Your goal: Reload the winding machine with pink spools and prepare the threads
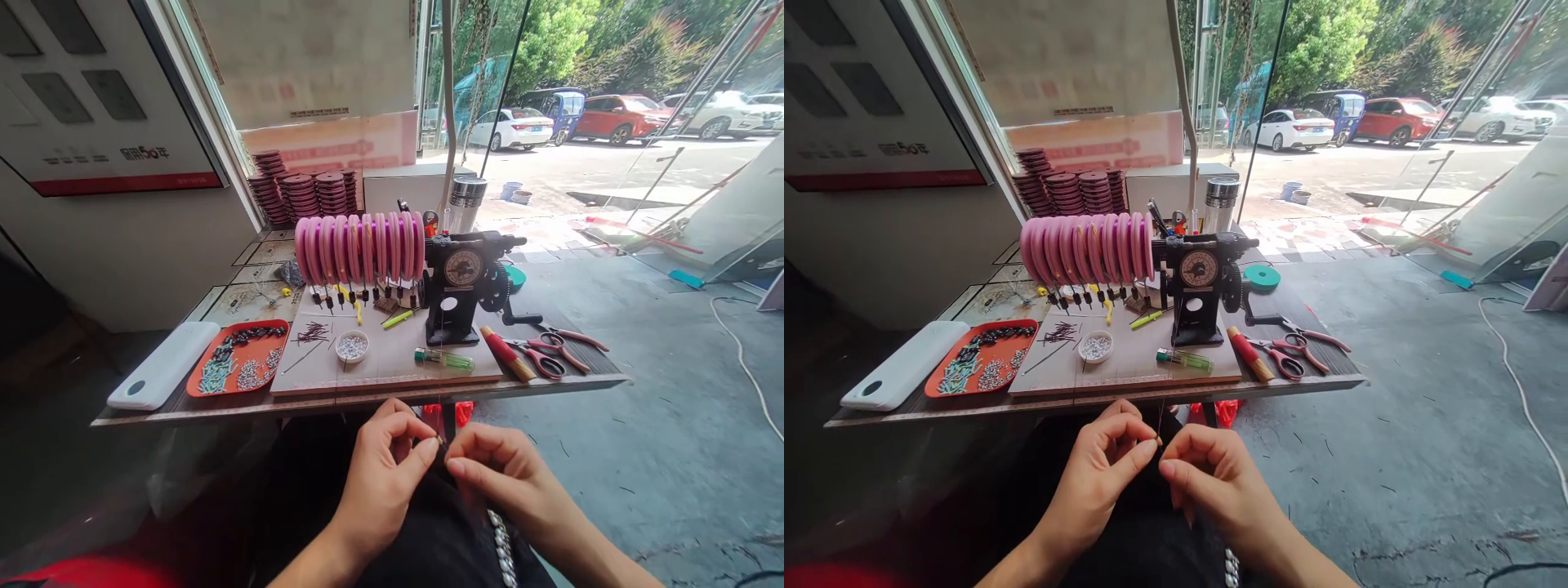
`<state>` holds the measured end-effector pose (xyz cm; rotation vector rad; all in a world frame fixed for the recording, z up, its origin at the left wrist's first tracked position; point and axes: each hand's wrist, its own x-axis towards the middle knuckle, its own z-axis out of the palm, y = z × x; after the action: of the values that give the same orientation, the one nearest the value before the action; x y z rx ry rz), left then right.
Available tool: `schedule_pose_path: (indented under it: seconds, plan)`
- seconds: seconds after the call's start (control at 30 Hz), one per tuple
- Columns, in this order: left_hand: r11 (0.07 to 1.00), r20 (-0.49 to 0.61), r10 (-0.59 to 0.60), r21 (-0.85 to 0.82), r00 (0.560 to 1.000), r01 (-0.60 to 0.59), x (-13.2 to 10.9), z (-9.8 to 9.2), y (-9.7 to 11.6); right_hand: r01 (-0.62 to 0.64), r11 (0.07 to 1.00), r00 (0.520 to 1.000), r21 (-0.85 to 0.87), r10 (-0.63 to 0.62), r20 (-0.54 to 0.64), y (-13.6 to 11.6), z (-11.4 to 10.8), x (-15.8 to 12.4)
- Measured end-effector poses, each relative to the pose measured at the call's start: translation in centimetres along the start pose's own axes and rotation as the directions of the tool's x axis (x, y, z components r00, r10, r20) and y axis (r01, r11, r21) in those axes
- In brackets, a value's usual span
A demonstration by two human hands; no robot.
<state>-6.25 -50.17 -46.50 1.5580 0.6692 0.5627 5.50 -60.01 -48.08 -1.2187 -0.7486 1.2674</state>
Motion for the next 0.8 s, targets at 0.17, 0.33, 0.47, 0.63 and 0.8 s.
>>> schedule_pose_path:
  seconds: [0.17, 0.33, 0.47, 0.63, 0.8]
  plan:
    - [0.984, -0.023, -0.089, -0.156, 0.996, 0.084, 0.1, -0.4, 0.0, 0.166, 0.950, 0.986, -0.266, -0.169, 0.012, -1.5, -1.8, -0.6]
    - [0.889, 0.032, -0.231, -0.400, 0.972, 0.224, -0.1, -0.9, 0.0, 0.468, 0.538, 0.757, -0.701, -0.653, 0.005, -2.5, -3.5, -0.6]
    - [0.856, 0.070, -0.265, -0.442, 0.962, 0.268, -0.1, -1.0, 0.4, 0.604, 0.156, 0.590, -0.781, -0.746, 0.307, -2.3, -3.4, 0.3]
    - [0.838, 0.085, -0.300, -0.453, 0.950, 0.305, -0.1, -1.1, 0.7, 0.701, -0.101, 0.499, -0.706, -0.639, 0.586, -3.0, -2.6, 1.0]
    - [0.858, 0.085, -0.280, -0.425, 0.956, 0.289, -0.1, -1.2, 0.6, 0.764, 0.012, 0.512, -0.645, -0.619, 0.595, -4.0, -1.6, 0.8]
